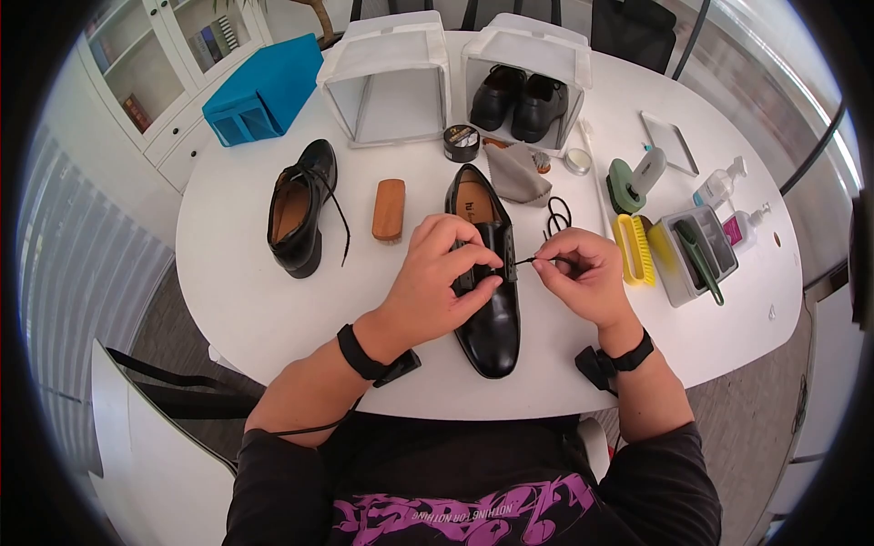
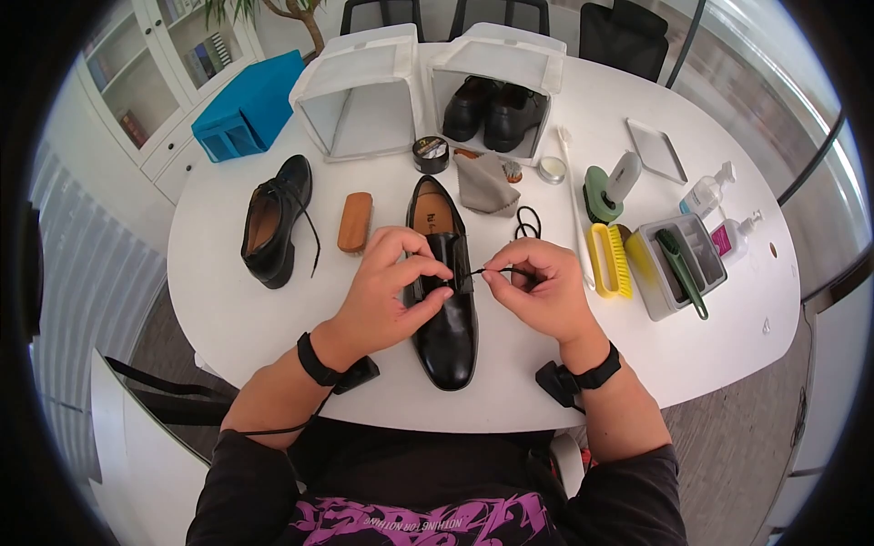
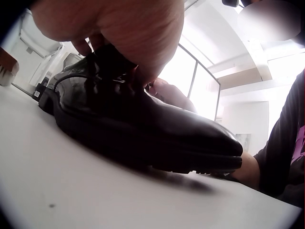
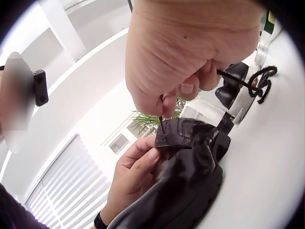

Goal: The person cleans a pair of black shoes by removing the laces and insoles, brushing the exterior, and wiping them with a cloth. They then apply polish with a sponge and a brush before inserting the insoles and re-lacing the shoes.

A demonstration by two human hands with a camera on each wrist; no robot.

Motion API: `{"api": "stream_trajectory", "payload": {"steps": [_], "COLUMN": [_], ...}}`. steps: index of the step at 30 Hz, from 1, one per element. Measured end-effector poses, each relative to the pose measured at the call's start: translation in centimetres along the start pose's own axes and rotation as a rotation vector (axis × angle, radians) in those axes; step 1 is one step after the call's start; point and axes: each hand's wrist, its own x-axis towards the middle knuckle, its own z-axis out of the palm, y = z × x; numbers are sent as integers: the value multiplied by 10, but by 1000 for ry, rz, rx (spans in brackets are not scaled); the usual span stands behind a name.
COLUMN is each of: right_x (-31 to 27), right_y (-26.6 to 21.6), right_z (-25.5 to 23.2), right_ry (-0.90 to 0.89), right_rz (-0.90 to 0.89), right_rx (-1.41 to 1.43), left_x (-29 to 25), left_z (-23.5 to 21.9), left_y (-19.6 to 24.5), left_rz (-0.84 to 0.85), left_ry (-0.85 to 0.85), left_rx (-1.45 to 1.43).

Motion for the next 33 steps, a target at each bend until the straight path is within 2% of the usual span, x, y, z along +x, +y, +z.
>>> {"api": "stream_trajectory", "payload": {"steps": [22, 31, 33], "right_x": [0, 3, 4], "right_y": [-3, -5, -6], "right_z": [0, 5, 6], "right_ry": [-106, -150, -151], "right_rz": [-16, -78, -170], "right_rx": [-37, -174, -200], "left_x": [0, -1, -1], "left_z": [0, 2, 3], "left_y": [-1, -1, -3], "left_rz": [-1, 14, 27], "left_ry": [-1, 21, 16], "left_rx": [-8, -12, -5]}}
